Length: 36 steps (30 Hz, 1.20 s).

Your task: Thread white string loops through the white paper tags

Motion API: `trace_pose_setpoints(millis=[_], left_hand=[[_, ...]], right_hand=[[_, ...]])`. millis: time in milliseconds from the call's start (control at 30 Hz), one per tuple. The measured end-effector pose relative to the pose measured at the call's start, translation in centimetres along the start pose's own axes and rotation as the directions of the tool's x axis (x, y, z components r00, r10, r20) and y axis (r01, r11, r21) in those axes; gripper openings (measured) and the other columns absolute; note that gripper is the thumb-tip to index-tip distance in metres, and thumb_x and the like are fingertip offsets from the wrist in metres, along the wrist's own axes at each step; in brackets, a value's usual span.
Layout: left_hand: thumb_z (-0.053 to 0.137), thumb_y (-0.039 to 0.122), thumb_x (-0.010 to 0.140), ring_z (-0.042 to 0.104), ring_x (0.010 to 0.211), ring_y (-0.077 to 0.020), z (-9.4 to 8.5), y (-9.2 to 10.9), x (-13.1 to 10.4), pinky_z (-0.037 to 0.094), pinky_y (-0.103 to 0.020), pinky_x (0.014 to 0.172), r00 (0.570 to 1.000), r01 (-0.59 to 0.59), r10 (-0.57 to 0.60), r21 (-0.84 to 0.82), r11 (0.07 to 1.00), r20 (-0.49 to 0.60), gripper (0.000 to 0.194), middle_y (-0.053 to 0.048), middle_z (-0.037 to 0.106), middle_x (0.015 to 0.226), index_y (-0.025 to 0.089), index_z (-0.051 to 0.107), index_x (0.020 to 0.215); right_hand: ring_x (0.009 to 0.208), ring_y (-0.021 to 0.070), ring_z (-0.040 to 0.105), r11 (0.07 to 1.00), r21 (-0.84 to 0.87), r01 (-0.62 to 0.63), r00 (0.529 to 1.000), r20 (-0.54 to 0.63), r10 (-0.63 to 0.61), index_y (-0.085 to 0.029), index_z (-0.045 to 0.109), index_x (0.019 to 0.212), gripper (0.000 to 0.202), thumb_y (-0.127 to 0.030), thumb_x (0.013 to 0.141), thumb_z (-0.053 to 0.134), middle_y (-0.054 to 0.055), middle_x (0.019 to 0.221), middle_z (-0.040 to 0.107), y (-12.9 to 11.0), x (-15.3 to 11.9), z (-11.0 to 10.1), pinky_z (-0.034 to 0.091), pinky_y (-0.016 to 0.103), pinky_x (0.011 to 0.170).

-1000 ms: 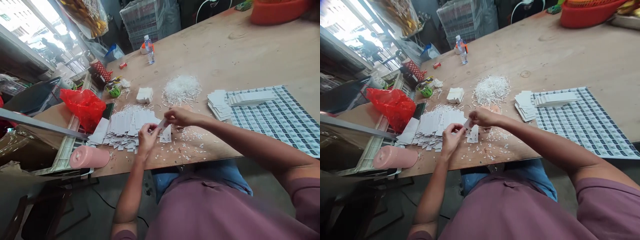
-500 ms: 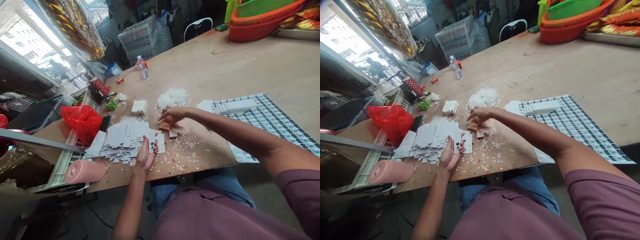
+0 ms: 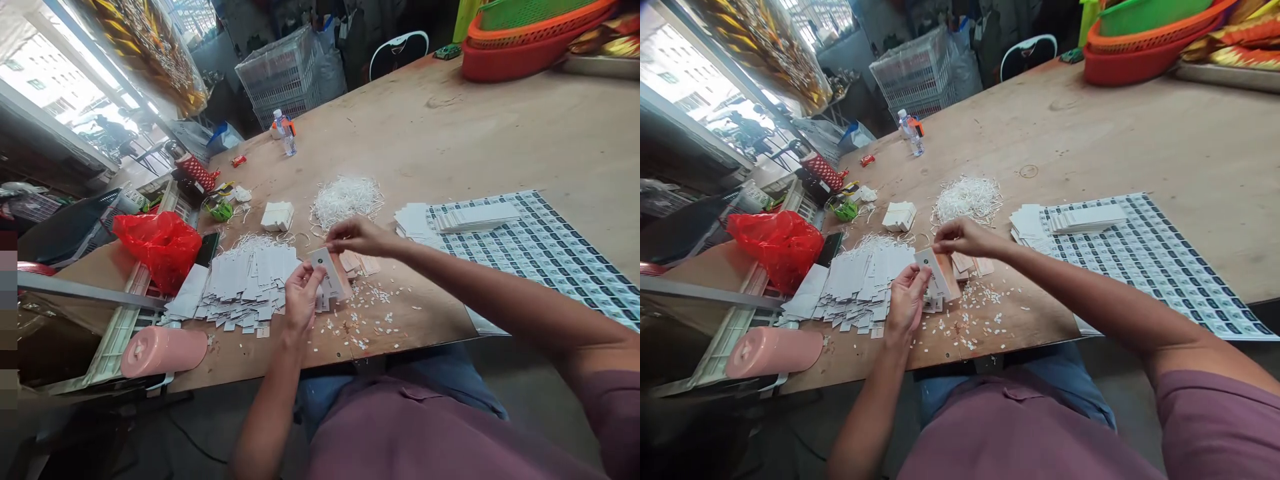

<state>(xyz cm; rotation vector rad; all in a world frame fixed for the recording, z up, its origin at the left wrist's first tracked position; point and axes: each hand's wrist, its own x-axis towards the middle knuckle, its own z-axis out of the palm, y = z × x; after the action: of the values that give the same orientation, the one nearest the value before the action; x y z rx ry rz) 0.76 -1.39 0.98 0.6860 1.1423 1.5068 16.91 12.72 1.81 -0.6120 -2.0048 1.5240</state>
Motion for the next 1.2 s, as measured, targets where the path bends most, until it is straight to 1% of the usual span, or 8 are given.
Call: trace_pose_setpoints(millis=[167, 367, 500, 600, 700, 800, 967, 1200], left_hand=[[0.095, 0.031, 0.055, 0.064, 0.062, -0.0082, 1.1, -0.9, 1.4, 0.05, -0.021, 0.064, 0.998, 0.02, -0.022, -0.032, 0.999, -0.06, 0.039, 0.001, 0.072, 0.073, 0.014, 0.066, 0.076], [0.092, 0.024, 0.057, 0.072, 0.076, -0.017, 0.6, -0.5, 1.0, 0.056, -0.03, 0.078, 0.988, 0.15, -0.154, -0.108, 0.983, -0.033, 0.052, -0.004, 0.076, 0.085, 0.017, 0.066, 0.102], [0.088, 0.019, 0.058, 0.068, 0.069, -0.0131, 0.3, -0.1, 0.4, 0.054, -0.025, 0.071, 0.959, 0.282, -0.282, -0.13, 0.951, 0.021, 0.04, -0.004, 0.074, 0.08, 0.015, 0.068, 0.093], [0.088, 0.02, 0.062, 0.059, 0.062, -0.0067, 1.0, 0.5, 0.2, 0.047, -0.019, 0.061, 0.979, 0.196, -0.186, -0.137, 0.971, 0.082, 0.033, -0.001, 0.07, 0.077, 0.015, 0.07, 0.089], [0.089, 0.024, 0.067, 0.051, 0.06, -0.004, 2.9, 1.0, 0.3, 0.042, -0.018, 0.056, 0.975, 0.095, -0.077, -0.077, 0.992, 0.21, 0.032, 0.001, 0.066, 0.081, 0.017, 0.073, 0.095], [0.09, 0.032, 0.068, 0.044, 0.056, -0.005, 4.5, 1.0, 0.2, 0.035, -0.02, 0.051, 0.915, 0.156, -0.167, 0.058, 0.986, 0.366, 0.031, 0.0, 0.062, 0.073, 0.016, 0.075, 0.089], [0.089, 0.04, 0.068, 0.042, 0.057, -0.0055, 4.5, -0.3, -1.7, 0.029, -0.021, 0.049, 0.876, 0.285, -0.307, 0.116, 0.952, 0.372, 0.035, -0.002, 0.06, 0.07, 0.012, 0.076, 0.083], [0.08, 0.046, 0.078, 0.036, 0.053, -0.0042, 5.5, -0.6, -3.3, 0.028, -0.023, 0.049, 0.777, 0.433, -0.414, 0.074, 0.898, 0.475, 0.04, -0.01, 0.074, 0.093, 0.015, 0.077, 0.103]], right_hand=[[0.074, 0.015, 0.062, 0.987, -0.139, -0.081, 0.98, -0.19, 0.054, -0.018, 0.076, 0.091, 0.027, -0.041, 0.091, 0.062, 0.005, 0.082, 0.074, 0.8, -2.4, -0.7, 0.05, 0.033, 0.073], [0.097, 0.0285, 0.056, 0.682, -0.71, -0.177, 0.983, -0.158, 0.091, -0.018, 0.069, 0.064, 0.012, -0.016, 0.075, 0.074, 0.012, 0.085, 0.071, 4.2, -4.2, -1.9, 0.042, 0.04, 0.083], [0.077, 0.0182, 0.058, 0.799, -0.569, -0.194, 0.976, -0.196, 0.097, -0.017, 0.068, 0.078, 0.015, -0.02, 0.089, 0.059, 0.007, 0.077, 0.07, 2.8, -5.1, -2.6, 0.043, 0.033, 0.074], [0.061, 0.0123, 0.052, 0.903, -0.418, -0.102, 0.994, -0.087, 0.072, -0.018, 0.069, 0.084, 0.025, -0.038, 0.095, 0.058, -0.001, 0.064, 0.062, -1.1, -6.1, -3.5, 0.04, 0.03, 0.064], [0.055, 0.0107, 0.048, 0.918, -0.396, 0.027, 0.997, 0.08, 0.005, -0.019, 0.07, 0.081, 0.032, -0.044, 0.096, 0.057, -0.003, 0.057, 0.056, -5.4, -7.1, -3.2, 0.036, 0.029, 0.06], [0.056, 0.0105, 0.047, 0.889, -0.451, 0.08, 0.992, 0.12, -0.029, -0.019, 0.067, 0.077, 0.036, -0.042, 0.099, 0.052, -0.003, 0.059, 0.056, -8.0, -8.1, -2.4, 0.034, 0.029, 0.061], [0.056, 0.0103, 0.046, 0.898, -0.439, -0.045, 0.999, -0.039, 0.031, -0.02, 0.063, 0.077, 0.037, -0.048, 0.099, 0.052, -0.002, 0.063, 0.055, -7.4, -11.0, -2.6, 0.034, 0.029, 0.059], [0.055, 0.01, 0.047, 0.949, -0.299, -0.104, 0.994, -0.005, 0.108, -0.021, 0.064, 0.079, 0.045, -0.059, 0.098, 0.049, -0.002, 0.062, 0.053, -6.1, -14.4, -1.4, 0.033, 0.028, 0.054]])
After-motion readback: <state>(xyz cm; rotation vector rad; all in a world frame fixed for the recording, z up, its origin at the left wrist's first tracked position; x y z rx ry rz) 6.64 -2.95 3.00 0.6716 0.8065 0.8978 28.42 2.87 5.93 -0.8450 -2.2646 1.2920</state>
